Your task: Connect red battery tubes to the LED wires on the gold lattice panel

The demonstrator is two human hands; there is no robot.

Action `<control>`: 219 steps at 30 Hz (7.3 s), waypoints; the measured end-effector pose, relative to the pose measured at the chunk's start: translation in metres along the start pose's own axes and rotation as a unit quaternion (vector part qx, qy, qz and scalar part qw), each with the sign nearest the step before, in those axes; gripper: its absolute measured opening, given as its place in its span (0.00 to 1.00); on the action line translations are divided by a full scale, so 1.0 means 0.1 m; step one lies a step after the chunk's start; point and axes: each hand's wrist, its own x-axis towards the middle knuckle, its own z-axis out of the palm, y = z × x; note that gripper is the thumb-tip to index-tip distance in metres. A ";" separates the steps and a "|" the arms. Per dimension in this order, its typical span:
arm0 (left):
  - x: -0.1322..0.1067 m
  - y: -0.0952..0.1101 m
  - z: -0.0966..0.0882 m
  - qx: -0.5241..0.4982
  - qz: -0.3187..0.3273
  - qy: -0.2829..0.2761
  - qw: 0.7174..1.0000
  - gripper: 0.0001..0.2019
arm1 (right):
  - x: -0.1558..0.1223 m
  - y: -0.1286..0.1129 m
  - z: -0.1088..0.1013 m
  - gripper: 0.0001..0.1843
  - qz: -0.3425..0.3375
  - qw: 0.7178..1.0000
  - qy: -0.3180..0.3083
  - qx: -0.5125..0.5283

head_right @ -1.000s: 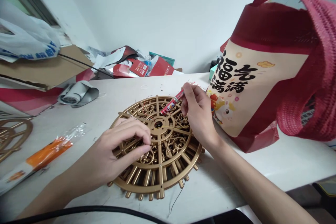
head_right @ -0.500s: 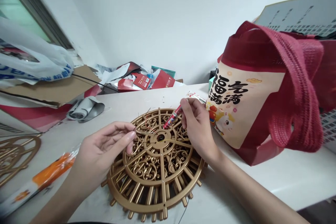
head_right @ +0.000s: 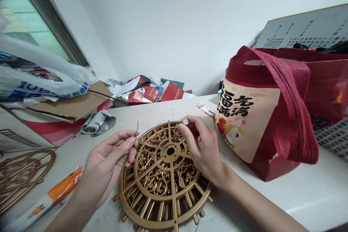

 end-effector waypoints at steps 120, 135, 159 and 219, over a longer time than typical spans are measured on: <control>0.07 -0.16 0.16 -0.105 0.060 0.125 0.985 0.06 | 0.38 -0.07 -0.53 0.08 0.067 0.915 -0.389 -0.083; 0.07 -0.13 0.13 -0.163 0.018 0.124 0.979 0.08 | 0.35 0.03 -0.46 0.08 0.135 0.930 -0.336 0.066; 0.04 -0.14 0.09 -0.198 0.004 0.111 0.974 0.10 | 0.15 0.11 -0.14 0.09 0.311 0.852 -0.259 0.331; 0.07 -0.15 0.11 -0.193 0.008 0.105 0.976 0.06 | 0.05 0.05 -0.06 0.17 0.256 0.889 -0.247 0.288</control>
